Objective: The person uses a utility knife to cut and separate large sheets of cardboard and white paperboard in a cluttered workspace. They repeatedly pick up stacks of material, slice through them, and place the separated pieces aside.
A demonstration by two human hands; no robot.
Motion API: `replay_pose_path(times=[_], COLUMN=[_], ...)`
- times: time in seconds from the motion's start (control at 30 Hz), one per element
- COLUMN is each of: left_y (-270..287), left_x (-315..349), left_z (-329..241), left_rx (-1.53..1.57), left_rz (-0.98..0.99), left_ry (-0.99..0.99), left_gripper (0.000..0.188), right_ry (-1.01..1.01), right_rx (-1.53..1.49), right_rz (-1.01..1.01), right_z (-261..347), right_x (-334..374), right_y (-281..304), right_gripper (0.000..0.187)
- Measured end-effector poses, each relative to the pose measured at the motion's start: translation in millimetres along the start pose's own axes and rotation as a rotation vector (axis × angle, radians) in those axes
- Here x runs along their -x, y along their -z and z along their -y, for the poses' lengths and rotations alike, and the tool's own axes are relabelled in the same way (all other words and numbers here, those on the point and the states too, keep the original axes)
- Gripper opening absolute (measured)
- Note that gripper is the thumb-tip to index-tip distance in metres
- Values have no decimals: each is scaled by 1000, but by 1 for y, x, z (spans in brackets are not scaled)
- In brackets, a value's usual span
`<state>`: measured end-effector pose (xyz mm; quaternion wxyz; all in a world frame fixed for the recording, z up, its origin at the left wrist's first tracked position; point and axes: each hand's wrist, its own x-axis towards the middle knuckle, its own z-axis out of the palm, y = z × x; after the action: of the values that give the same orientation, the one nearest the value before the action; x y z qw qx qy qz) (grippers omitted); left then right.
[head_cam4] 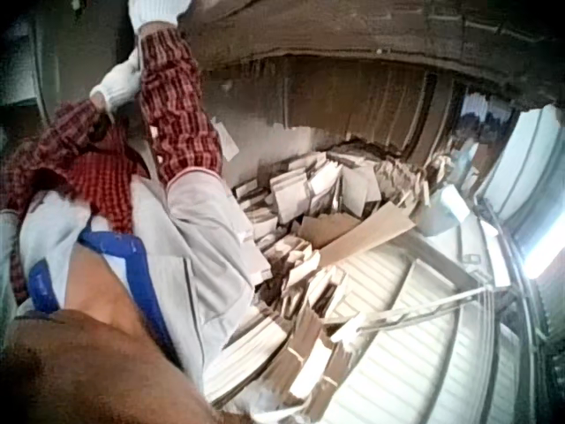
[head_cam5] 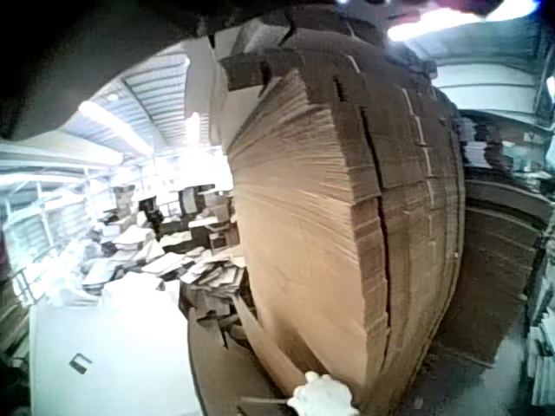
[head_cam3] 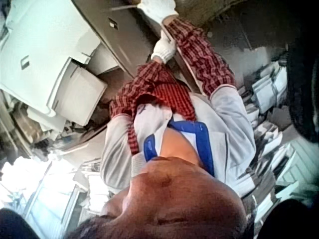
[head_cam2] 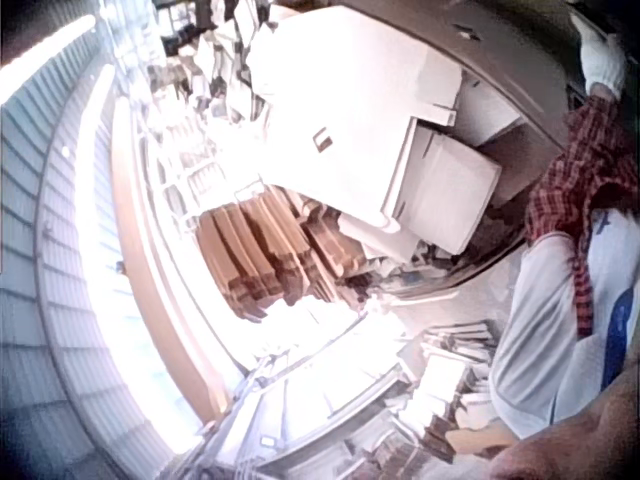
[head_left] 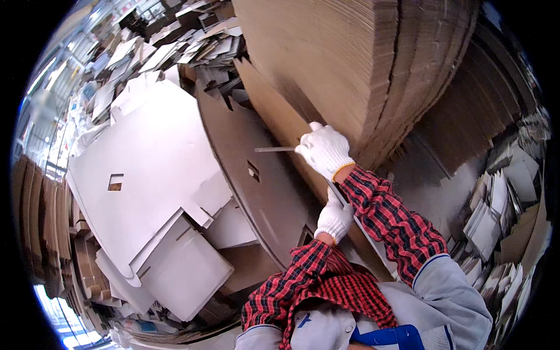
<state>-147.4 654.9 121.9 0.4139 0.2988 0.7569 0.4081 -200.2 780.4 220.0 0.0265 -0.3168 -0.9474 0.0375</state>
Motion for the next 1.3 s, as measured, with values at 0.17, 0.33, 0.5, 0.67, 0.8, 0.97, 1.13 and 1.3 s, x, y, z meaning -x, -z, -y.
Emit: replay_pose_path(times=[0.17,0.33,0.5,0.67,0.8,0.97,1.13,1.3], left_y=[29,96,188,215,188,157,186,177], left_x=[0,-39,-104,-168,-194,-165,-18,38], left_z=[32,26,-51,-76,-73,-64,-3,90], left_rx=[44,16,64,-108,104,216,-652,-816], left_rz=[-286,-590,-531,-593,-658,-346,-808,-658], left_ry=[-16,-196,-380,-250,-337,-523,-479,-88], left_gripper=[37,34,34,36,59,63,64,84], right_ry=[-9,-16,269,136,-221,-270,-432,-491], right_rx=[17,19,19,-356,-925,-1183,-1516,-1533], right_rz=[6,38,-191,-246,-215,116,268,280], right_z=[-32,-50,-75,-52,-11,6,23,21], right_x=[-24,-19,10,74,126,158,158,139], right_y=[-8,-4,-13,45,74,40,-21,-70], right_gripper=[33,32,24,17,17,31,39,37])
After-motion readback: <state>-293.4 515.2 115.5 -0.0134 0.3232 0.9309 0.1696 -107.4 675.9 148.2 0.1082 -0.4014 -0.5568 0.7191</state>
